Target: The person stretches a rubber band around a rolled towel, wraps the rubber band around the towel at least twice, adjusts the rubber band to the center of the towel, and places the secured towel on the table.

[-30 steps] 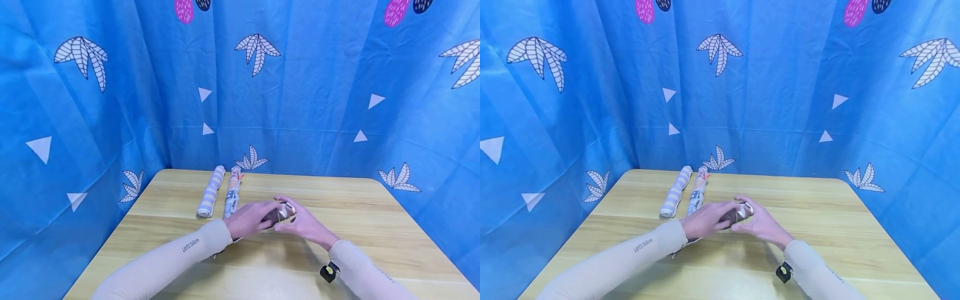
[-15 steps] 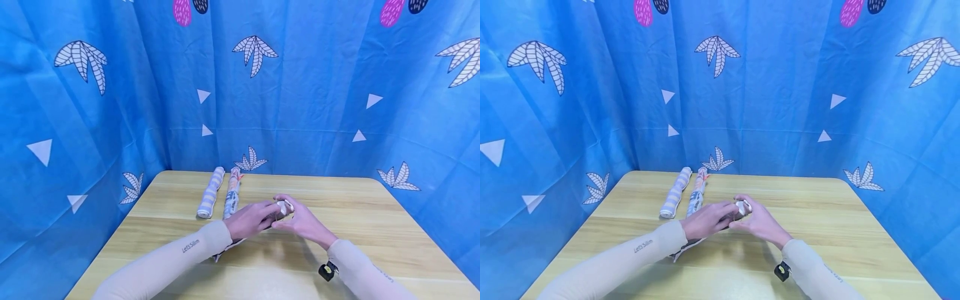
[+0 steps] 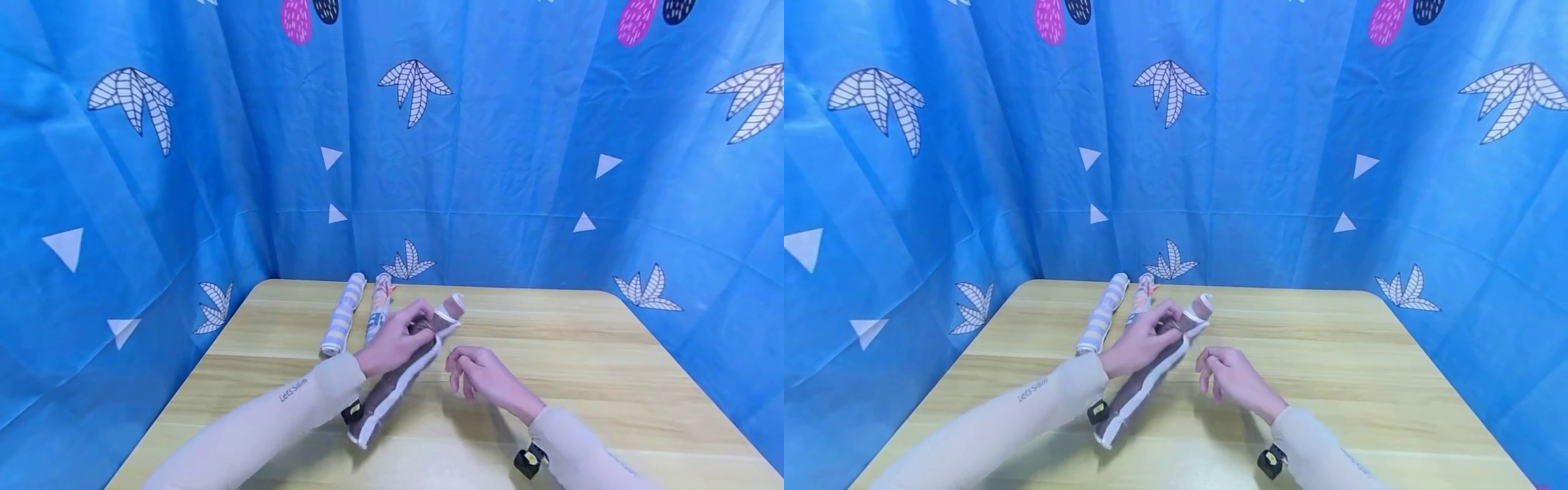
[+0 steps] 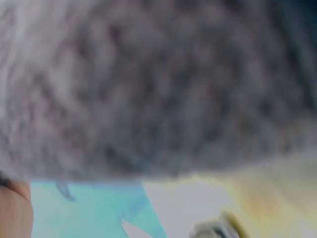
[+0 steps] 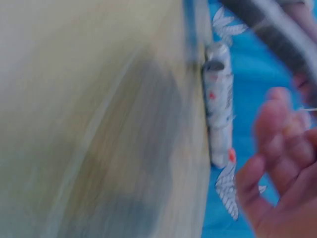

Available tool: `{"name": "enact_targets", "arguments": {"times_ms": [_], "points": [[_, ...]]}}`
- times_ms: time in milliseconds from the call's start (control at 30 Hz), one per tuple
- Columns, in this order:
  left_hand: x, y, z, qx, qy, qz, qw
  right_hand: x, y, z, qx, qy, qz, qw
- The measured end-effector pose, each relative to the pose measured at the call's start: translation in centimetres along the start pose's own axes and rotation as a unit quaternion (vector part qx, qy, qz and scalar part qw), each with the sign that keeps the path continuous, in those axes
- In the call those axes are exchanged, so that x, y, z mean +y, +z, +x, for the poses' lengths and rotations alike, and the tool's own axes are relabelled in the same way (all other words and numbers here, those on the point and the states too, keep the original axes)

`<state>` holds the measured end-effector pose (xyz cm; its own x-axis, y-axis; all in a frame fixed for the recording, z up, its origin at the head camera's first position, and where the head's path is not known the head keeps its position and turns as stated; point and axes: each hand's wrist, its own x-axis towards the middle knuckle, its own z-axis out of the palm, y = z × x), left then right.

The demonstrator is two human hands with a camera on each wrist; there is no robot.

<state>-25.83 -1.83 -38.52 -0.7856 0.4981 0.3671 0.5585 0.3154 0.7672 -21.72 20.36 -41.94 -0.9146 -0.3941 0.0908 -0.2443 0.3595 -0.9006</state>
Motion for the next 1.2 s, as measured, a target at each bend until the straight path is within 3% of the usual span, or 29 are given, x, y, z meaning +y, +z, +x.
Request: {"name": "enact_targets", "arguments": {"times_ms": [67,133,200,267,300,367,433,533,633,733,833,933,1067,1200], "points": [[1.1,0.7,-0.8,-0.043,0.000,-0.034,0.9985,0.4,-0.1,0.3,0.050,0.042,-0.015,0.9977],[1.8,1.4,-1.6,-0.074,0.002,-0.057,0.9956,0.5,-0.4,0.5,0.138,0.087,0.023,0.9863],[2.1,2.0,-2.2,-0.074,-0.016,-0.085,0.9935,0.3,-1.0,0.7,0.232,0.101,0.133,0.9583],[2.0,2.5,-2.5,-0.047,-0.051,-0.134,0.9886,-0.1,-1.6,0.8,0.304,0.080,0.244,0.9176],[1.8,2.7,-2.5,-0.031,-0.072,-0.159,0.9841,-0.4,-1.8,0.7,0.322,0.062,0.291,0.8987],[1.3,3.0,-2.3,-0.003,-0.116,-0.211,0.9705,-0.8,-2.2,0.6,0.316,0.019,0.359,0.8781],[0.8,3.2,-1.9,0.010,-0.147,-0.245,0.9583,-1.0,-2.3,0.4,0.274,-0.015,0.377,0.8846],[0.2,3.4,-1.4,0.011,-0.175,-0.258,0.9501,-0.8,-2.4,0.0,0.181,-0.055,0.340,0.9212],[0.0,3.2,-0.9,0.011,-0.180,-0.252,0.9508,-0.7,-2.5,-0.3,0.115,-0.086,0.241,0.9599],[0.4,2.8,-0.6,-0.006,-0.168,-0.238,0.9565,-1.1,-3.0,-0.4,0.085,-0.104,0.135,0.9817],[0.9,2.3,-0.4,-0.028,-0.161,-0.244,0.9559,-1.8,-3.9,-0.5,0.087,-0.108,0.084,0.9868],[1.4,1.8,-0.4,-0.035,-0.163,-0.267,0.9491,-2.1,-4.9,-0.5,0.102,-0.110,0.096,0.9840],[2.1,1.8,-0.9,-0.021,-0.179,-0.300,0.9370,-1.7,-5.2,-0.3,0.109,-0.120,0.151,0.9752],[2.1,2.3,-1.2,0.006,-0.202,-0.320,0.9257,-1.7,-4.9,-0.3,0.101,-0.130,0.131,0.9776]]}}
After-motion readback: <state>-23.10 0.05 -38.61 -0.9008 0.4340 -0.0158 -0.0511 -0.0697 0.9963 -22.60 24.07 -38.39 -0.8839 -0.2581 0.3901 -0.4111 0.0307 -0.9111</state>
